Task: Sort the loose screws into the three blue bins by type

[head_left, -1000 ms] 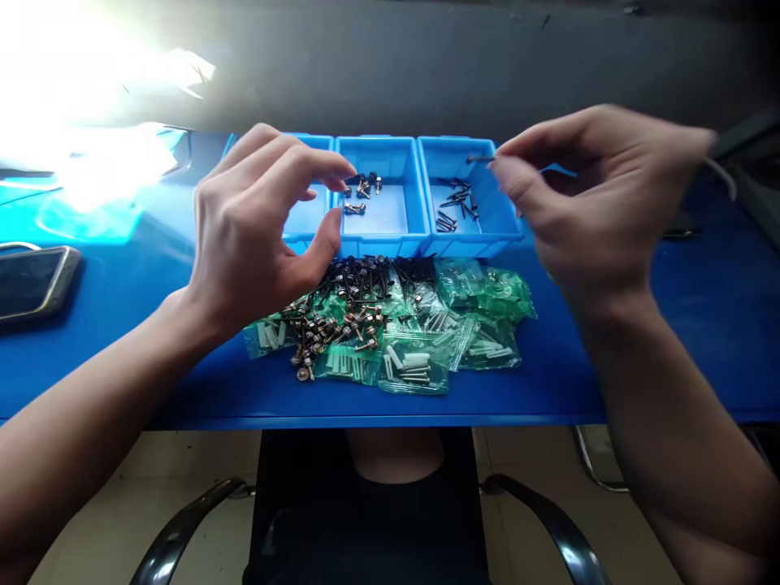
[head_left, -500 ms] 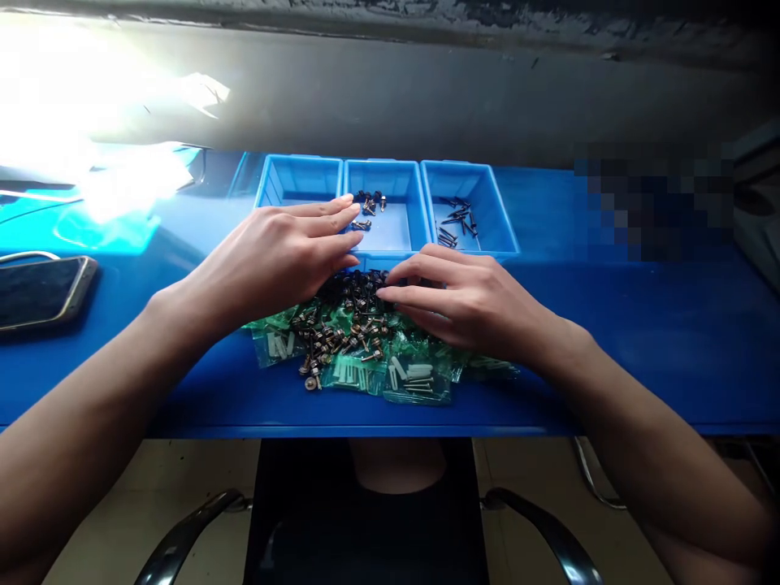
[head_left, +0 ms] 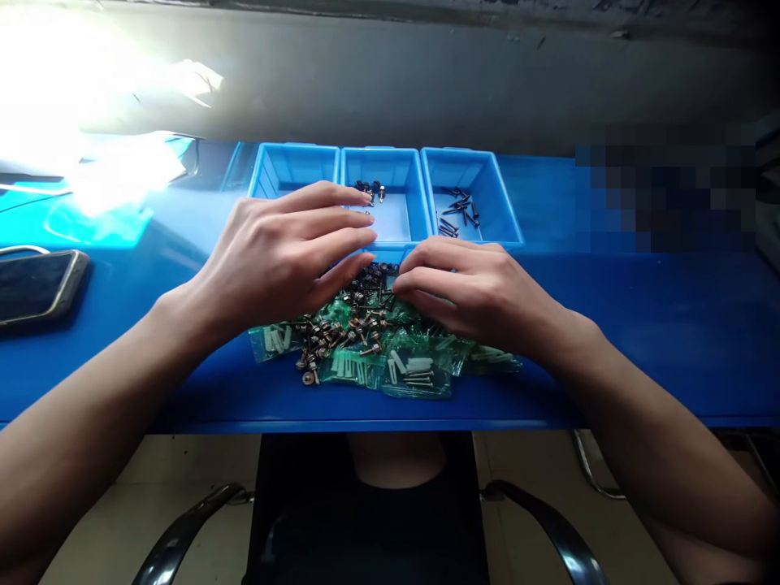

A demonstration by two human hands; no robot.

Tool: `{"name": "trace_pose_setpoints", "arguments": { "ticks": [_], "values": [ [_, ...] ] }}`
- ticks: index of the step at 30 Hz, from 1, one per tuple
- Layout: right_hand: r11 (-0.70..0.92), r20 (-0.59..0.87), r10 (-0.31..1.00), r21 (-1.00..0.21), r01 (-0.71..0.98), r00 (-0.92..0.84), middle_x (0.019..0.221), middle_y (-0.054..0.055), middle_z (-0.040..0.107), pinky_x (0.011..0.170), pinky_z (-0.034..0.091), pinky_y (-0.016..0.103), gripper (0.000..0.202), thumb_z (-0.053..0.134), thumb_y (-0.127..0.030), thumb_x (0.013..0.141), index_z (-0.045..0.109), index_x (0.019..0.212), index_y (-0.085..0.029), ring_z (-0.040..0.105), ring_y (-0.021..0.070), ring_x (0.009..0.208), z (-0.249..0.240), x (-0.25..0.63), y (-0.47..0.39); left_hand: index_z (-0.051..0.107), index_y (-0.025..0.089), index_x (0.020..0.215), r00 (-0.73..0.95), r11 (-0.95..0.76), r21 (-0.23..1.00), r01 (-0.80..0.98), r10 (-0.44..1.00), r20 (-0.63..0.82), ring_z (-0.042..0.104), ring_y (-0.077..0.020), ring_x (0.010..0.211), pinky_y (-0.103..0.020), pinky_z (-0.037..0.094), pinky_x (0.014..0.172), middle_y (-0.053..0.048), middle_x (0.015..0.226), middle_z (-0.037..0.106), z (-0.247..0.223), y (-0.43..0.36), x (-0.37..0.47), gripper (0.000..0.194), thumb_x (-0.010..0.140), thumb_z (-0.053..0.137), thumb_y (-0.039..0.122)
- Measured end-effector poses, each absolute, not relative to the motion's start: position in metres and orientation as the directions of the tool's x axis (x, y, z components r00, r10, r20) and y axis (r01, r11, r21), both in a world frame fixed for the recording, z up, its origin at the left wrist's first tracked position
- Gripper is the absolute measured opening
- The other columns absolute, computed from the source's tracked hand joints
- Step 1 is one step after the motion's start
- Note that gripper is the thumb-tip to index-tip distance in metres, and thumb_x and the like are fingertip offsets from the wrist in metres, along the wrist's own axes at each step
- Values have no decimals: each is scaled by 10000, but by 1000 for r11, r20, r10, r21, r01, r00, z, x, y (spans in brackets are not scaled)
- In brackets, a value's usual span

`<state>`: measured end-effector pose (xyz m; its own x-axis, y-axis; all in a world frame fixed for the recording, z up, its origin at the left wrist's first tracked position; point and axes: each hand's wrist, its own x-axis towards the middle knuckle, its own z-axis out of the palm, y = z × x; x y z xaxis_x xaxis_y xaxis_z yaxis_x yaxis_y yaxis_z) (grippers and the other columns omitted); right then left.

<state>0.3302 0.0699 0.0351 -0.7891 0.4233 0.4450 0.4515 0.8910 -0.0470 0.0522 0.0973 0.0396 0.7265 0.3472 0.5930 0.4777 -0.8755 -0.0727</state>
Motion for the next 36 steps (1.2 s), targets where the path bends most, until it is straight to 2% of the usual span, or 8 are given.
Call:
{"name": "trace_pose_setpoints", "arguments": {
  "ticks": [3, 9, 17, 20, 24, 29, 34, 36],
  "values": [
    [876, 477, 463, -119, 467, -747, 1008, 115, 792, 728, 617, 385, 131, 626, -152, 1089, 749, 1041, -153, 757, 240, 878, 35, 330, 69, 770, 266, 1194, 715, -888, -77, 454, 311, 626, 792, -261, 1194, -389, 688, 875, -27, 1147, 839, 39, 92, 57, 169, 1051, 680, 263],
    [815, 533, 576, -313, 488, -620, 1001, 30, 812, 737, 630, 371, 163, 614, -139, 1095, 722, 1074, -259, 769, 195, 868, 39, 326, 60, 761, 302, 1198, 688, -889, -57, 455, 310, 656, 811, -245, 1023, -385, 669, 791, -12, 1019, 833, 37, 85, 62, 184, 1054, 697, 397],
    [773, 561, 634, -439, 457, -533, 959, 13, 809, 717, 655, 383, 199, 642, -166, 1071, 796, 1021, -281, 760, 188, 804, 41, 321, 54, 762, 289, 1194, 689, -922, -67, 381, 235, 686, 797, -249, 985, -413, 671, 767, -24, 997, 830, 41, 80, 66, 175, 1039, 706, 350],
    [724, 584, 690, -534, 437, -427, 912, 0, 815, 691, 682, 400, 147, 727, -185, 1024, 832, 999, -285, 756, 195, 754, 41, 318, 50, 769, 300, 1143, 668, -925, -34, 378, 247, 702, 797, -231, 946, -392, 669, 746, -14, 982, 828, 42, 80, 67, 135, 1030, 701, 273],
    [639, 556, 769, -667, 384, -315, 982, 17, 832, 742, 731, 442, 114, 800, -220, 979, 841, 1042, -306, 792, 250, 852, 41, 317, 45, 759, 288, 1093, 648, -925, -32, 379, 240, 723, 783, -211, 906, -377, 675, 759, 0, 926, 813, 45, 81, 68, 112, 1030, 680, 239],
    [629, 543, 776, -630, 455, -321, 1141, 28, 839, 798, 746, 512, 454, 910, -265, 879, 782, 1298, -382, 797, 314, 938, 39, 317, 41, 735, 195, 1140, 628, -944, -63, 324, 165, 760, 760, -216, 862, -373, 671, 763, -53, 961, 811, 45, 85, 69, 163, 999, 747, 275],
    [651, 562, 757, -605, 459, -333, 1143, 37, 837, 698, 732, 497, 493, 912, -277, 888, 764, 1345, -387, 797, 314, 906, 33, 312, 43, 744, 238, 1098, 617, -938, -47, 343, 187, 764, 755, -205, 861, -360, 655, 755, -26, 941, 801, 45, 84, 69, 121, 1043, 724, 343],
    [648, 577, 759, -626, 432, -303, 1141, 37, 834, 664, 721, 468, 431, 878, -250, 922, 773, 1320, -377, 797, 295, 900, 31, 311, 43, 743, 250, 1089, 603, -934, -52, 354, 186, 776, 752, -196, 856, -352, 651, 747, -12, 947, 804, 45, 82, 69, 120, 1043, 732, 360]
  ]
}}
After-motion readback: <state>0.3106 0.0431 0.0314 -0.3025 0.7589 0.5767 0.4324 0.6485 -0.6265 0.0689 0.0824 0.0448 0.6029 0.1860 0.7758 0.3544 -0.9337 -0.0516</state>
